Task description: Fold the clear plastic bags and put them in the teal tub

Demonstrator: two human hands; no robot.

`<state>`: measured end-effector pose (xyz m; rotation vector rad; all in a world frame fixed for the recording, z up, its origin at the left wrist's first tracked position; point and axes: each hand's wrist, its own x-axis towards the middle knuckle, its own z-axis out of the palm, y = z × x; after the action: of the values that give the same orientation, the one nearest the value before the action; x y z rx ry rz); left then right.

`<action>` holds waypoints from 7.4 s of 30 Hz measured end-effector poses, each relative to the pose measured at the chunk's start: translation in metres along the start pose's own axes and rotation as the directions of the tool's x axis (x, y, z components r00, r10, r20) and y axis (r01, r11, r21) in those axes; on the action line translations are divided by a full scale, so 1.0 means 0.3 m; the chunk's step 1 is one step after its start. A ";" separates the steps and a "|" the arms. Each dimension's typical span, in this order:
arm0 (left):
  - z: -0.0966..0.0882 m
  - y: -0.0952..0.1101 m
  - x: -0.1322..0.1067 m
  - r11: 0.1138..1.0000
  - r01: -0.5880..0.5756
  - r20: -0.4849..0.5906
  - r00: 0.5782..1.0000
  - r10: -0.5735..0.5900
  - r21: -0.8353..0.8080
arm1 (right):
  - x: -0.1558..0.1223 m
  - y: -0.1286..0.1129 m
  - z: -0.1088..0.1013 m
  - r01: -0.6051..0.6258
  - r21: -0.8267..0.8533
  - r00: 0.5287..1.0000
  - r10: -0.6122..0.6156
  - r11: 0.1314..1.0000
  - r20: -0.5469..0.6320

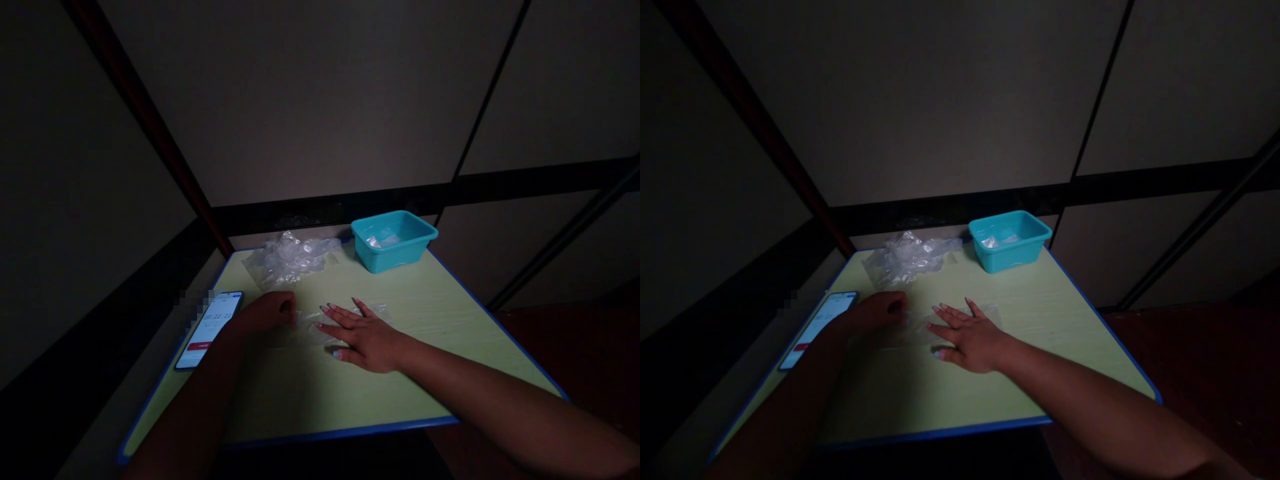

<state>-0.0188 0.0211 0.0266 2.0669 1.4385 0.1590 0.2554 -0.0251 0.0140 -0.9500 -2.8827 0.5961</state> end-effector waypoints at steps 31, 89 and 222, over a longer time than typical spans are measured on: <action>0.096 0.010 -0.147 0.965 -0.023 -0.262 0.960 0.094 0.262 | 0.007 0.010 0.007 -0.002 -0.059 1.000 0.004 0.998 0.030; 0.371 0.290 -0.109 0.944 0.023 -0.340 0.935 0.096 0.330 | 0.119 -0.042 0.052 -0.049 -0.183 0.998 0.042 0.982 -0.038; 0.331 0.198 -0.161 0.934 0.026 -0.305 0.948 0.090 0.356 | -0.140 0.153 -0.048 -0.597 0.419 0.629 0.724 0.684 -0.285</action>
<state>0.0520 -0.0757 -0.0099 2.4474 1.7296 0.2725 0.3176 -0.0107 0.0132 -1.8392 -1.9106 0.6918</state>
